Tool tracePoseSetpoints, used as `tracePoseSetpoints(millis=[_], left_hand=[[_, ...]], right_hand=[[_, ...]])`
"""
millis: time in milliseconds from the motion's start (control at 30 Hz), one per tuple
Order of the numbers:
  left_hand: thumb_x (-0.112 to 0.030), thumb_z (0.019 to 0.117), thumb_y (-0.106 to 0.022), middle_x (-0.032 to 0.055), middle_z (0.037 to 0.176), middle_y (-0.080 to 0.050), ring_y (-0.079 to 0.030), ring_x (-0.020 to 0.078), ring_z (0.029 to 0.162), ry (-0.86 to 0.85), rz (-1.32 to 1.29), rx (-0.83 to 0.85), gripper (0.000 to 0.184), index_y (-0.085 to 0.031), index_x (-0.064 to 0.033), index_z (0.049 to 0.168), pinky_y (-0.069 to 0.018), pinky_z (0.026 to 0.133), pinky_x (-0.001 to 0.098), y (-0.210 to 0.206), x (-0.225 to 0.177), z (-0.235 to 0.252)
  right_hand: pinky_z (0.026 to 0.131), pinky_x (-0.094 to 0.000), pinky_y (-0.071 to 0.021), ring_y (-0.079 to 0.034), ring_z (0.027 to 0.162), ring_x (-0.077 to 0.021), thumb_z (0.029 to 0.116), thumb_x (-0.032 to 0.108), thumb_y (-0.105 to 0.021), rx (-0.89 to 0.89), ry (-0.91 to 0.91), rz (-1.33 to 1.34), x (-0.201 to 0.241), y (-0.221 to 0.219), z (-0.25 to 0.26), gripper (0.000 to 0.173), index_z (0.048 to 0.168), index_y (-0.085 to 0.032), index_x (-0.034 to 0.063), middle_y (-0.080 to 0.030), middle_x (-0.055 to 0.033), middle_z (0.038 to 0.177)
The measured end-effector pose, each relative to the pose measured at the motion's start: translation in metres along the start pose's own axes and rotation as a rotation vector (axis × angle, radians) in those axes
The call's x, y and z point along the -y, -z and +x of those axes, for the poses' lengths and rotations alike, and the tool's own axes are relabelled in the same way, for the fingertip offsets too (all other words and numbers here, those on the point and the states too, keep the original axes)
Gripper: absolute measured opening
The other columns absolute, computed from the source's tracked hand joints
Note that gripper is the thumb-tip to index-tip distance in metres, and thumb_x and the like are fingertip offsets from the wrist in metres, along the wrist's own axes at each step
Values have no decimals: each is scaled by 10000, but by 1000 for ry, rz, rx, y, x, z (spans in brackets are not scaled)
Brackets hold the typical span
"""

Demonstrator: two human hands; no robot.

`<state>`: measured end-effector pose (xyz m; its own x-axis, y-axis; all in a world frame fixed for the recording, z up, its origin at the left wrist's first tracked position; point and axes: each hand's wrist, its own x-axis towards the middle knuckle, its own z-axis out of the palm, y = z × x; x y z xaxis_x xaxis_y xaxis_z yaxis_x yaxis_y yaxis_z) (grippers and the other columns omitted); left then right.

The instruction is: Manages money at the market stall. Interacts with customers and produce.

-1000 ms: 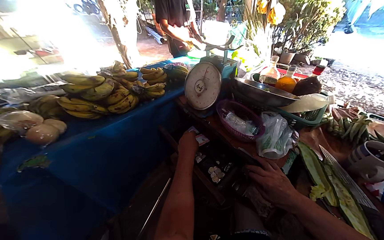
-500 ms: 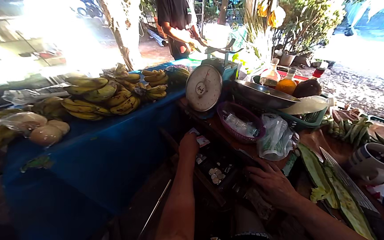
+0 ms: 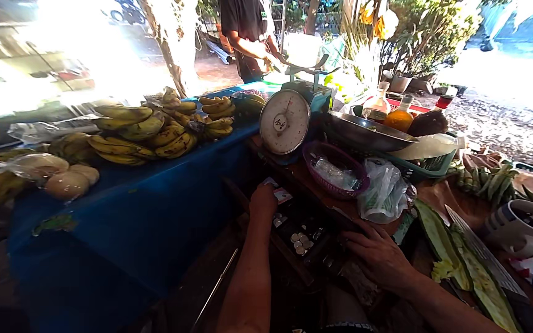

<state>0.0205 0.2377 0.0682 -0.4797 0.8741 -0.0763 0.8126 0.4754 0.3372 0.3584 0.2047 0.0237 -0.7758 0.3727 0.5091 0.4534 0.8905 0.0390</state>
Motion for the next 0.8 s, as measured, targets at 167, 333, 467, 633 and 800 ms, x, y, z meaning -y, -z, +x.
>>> tracePoseSetpoints(millis=[167,333,467,633,800], left_hand=[[-52,992,-543,208,1341,-611,-604,371,1249,-6,6,1,286,-681,-54,1242,-500,1033,547,-1,1,1],[-49,985,-549,210,1334,-618,-609,381,1240,-11,-1,-3,291,-681,-56,1244,-506,1026,555,0,1,1],[-42,988,-542,213,1343,-610,-609,383,1241,-6,-2,6,290,-677,-48,1245,-504,1025,557,0,1,0],[-46,988,-543,207,1347,-608,-613,374,1237,-2,20,17,286,-677,-56,1240,-509,1019,554,1,0,1],[-50,990,-545,210,1342,-609,-610,377,1240,0,10,16,285,-678,-56,1242,-507,1020,561,1,1,1]], right_hand=[[1109,-521,-435,-538,1365,-301,990,265,-519,2,-4,2,0,-1,0,250,1065,-750,208,-702,47,1301],[1106,-519,-442,-539,1365,-301,998,269,-514,1,-9,2,0,0,0,250,1056,-750,210,-706,50,1293],[1111,-519,-435,-538,1366,-303,995,264,-517,-6,-4,2,0,-1,0,249,1057,-750,205,-707,47,1292],[1113,-517,-433,-538,1366,-301,998,260,-512,-5,-6,-1,0,-1,0,250,1053,-749,201,-706,46,1294],[1108,-514,-438,-546,1359,-295,1000,267,-510,-11,-6,0,1,-1,0,255,1059,-751,208,-707,52,1292]])
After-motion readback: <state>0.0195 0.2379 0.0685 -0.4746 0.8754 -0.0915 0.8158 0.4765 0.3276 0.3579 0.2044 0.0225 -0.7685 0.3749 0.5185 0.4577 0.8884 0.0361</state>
